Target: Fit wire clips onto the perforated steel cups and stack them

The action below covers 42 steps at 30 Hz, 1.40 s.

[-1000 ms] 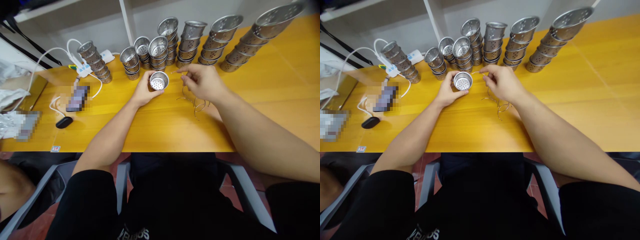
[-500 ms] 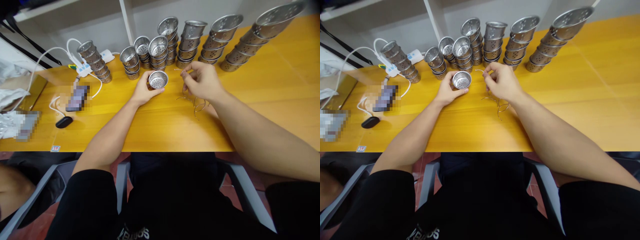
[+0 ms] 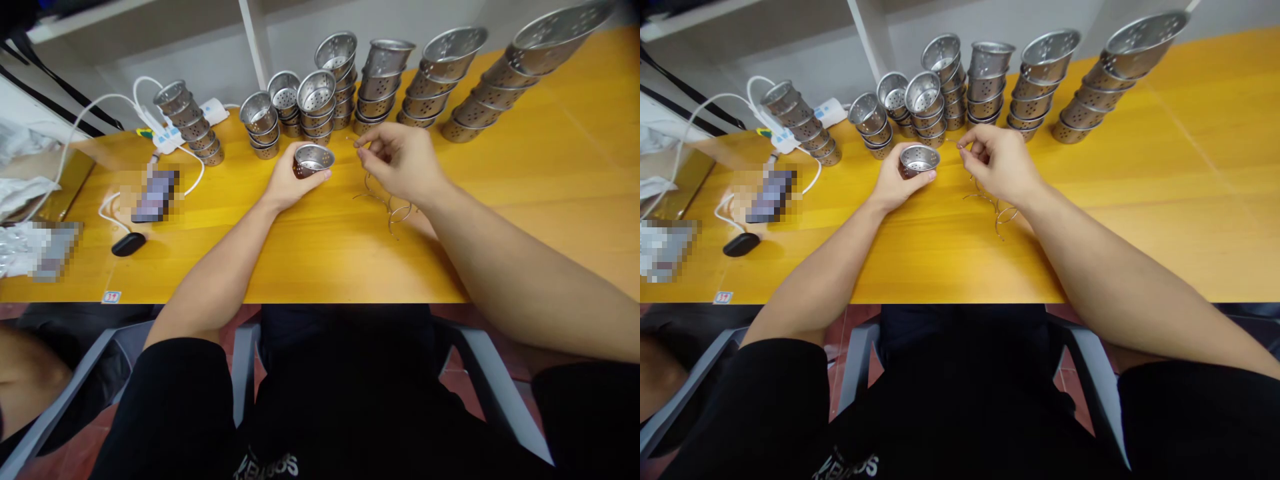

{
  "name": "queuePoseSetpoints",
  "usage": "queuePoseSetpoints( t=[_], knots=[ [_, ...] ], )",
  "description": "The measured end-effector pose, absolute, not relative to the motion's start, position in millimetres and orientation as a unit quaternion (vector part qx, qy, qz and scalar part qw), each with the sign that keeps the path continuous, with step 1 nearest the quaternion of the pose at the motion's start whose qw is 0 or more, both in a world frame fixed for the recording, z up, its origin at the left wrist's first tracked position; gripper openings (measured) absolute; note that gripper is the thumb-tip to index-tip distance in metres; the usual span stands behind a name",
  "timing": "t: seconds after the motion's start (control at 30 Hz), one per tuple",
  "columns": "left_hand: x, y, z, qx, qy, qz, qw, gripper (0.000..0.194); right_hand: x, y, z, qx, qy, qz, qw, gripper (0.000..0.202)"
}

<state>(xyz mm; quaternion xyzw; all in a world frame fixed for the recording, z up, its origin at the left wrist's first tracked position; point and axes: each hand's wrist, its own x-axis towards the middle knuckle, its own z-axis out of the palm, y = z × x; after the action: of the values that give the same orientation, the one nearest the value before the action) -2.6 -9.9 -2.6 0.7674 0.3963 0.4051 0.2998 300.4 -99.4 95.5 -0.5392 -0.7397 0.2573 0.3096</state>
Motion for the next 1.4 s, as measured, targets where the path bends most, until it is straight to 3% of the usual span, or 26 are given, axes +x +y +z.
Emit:
queuePoseSetpoints(
  t=[0.17,0.33,0.67,0.93,1.13,1.3,1.4],
  knots=[
    [4.1,-19.1,0.1,0.78,0.384,0.391,0.301,0.091,295.9,-99.6,93.0,-0.559,-0.742,0.232,0.289,0.073],
    [17.4,-33.4,0.2,0.79,0.37,0.372,0.318,0.089,286.3,-101.4,90.4,-0.556,-0.754,0.214,0.277,0.055],
    [26.7,-48.0,5.4,0.787,0.358,0.361,0.35,0.107,276.7,-102.2,86.4,-0.544,-0.764,0.197,0.285,0.041],
    [29.4,-52.3,10.0,0.769,0.378,0.368,0.361,0.107,275.1,-99.8,82.7,-0.557,-0.758,0.191,0.28,0.043],
    [32.8,-58.7,14.9,0.783,0.382,0.37,0.324,0.094,267.4,-101.7,85.3,-0.566,-0.744,0.203,0.29,0.053],
    [27.7,-57.8,18.0,0.778,0.365,0.37,0.352,0.081,274.9,-104.6,92.4,-0.531,-0.73,0.304,0.303,0.067],
    [21.6,-54.4,21.3,0.778,0.337,0.356,0.392,0.094,283.4,-100.8,87.3,-0.471,-0.723,0.397,0.312,0.082]
  ],
)
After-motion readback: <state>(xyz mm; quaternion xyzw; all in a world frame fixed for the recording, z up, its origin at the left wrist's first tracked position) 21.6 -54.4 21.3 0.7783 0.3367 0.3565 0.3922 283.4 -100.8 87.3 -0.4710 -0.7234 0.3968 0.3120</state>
